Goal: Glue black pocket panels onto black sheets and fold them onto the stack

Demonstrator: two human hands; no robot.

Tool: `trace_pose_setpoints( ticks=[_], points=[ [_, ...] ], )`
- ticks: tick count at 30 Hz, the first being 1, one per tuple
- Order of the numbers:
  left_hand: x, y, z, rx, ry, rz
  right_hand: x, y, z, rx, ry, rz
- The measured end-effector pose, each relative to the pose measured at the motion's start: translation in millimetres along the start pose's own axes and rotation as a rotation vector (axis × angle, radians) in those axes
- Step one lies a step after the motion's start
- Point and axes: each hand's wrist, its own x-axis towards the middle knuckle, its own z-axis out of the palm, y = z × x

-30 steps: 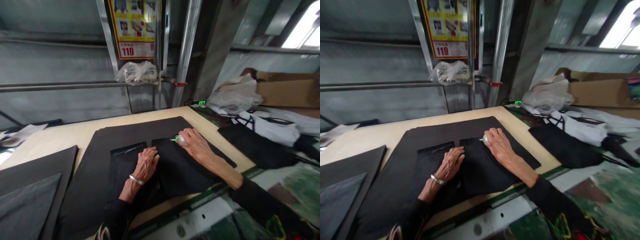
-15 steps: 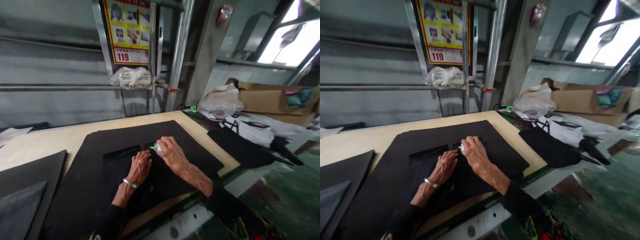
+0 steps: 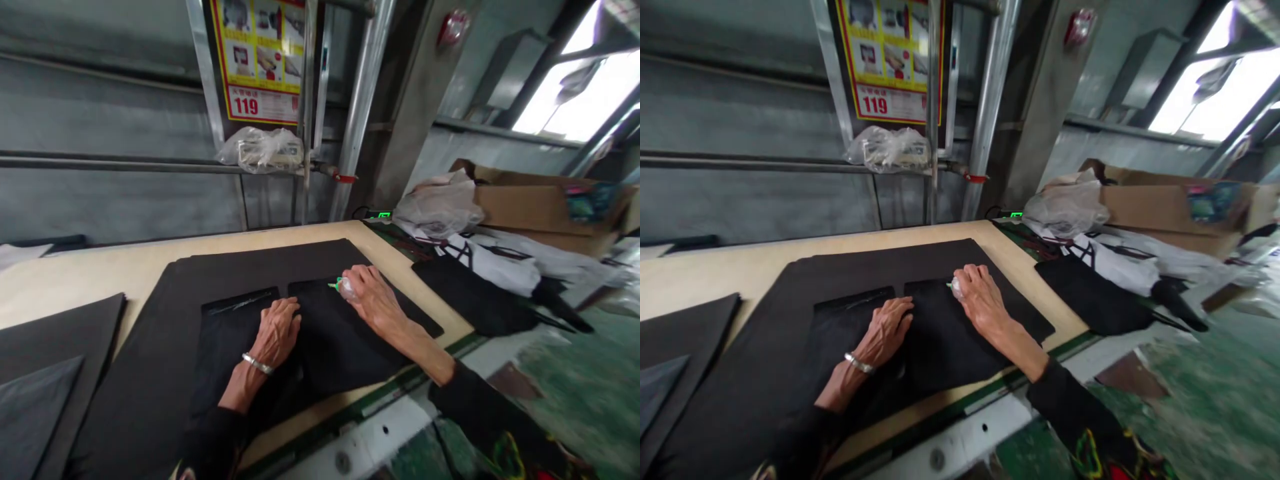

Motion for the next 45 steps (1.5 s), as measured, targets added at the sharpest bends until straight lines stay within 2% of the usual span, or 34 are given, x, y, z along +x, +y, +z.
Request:
trace_pose_setpoints(
  ticks=[3,8,10,14,16,18,22,24,26,30,32,35,41,45],
  points=[
    [0,1,-0.5,-0.004,0.006,-0.007,0,1,-2,-0.023,-0.051,0.006],
    [0,0,-0.2,-0.009,0.003,0.001,-8,11,1,-0.064,-0.015,0.057],
    [-1,-1,0.4,-0.003,-0.003,-0.001,-7,0,2,-0.026,-0.006,0.048],
    [-1,-3,0.9,0.021,0.0,0.008,4,-40,4,0.084,-0.003,0.006],
    [-1,-2,0.2,0.032,-0.004,0.009,9,-50,3,0.116,-0.006,-0.009],
    [-1,-1,-0.8,0.03,-0.018,0.004,8,-47,2,0.099,-0.007,-0.008],
    [0,1,-2.1,0.017,-0.028,-0.008,-3,-20,-3,0.004,0.004,0.032],
    [1,1,-2.2,0.013,-0.024,-0.005,-6,-16,-5,-0.016,0.012,0.051],
    [1,1,-2.4,0.012,-0.024,-0.003,-3,-25,-4,-0.006,0.004,0.049],
    [1,1,-3.2,0.018,-0.049,-0.006,16,-63,2,0.071,-0.005,-0.036],
    [1,0,-3.4,0.016,-0.058,-0.007,22,-72,4,0.087,-0.018,-0.056],
    [1,0,-3.1,-0.001,-0.049,-0.003,20,-59,4,0.066,-0.034,-0.022],
    [0,0,-2.9,-0.005,-0.023,0.002,-4,-1,3,-0.058,0.003,0.072],
    [-1,0,-2.9,-0.005,-0.028,0.007,-11,4,5,-0.084,0.025,0.075]
  ],
)
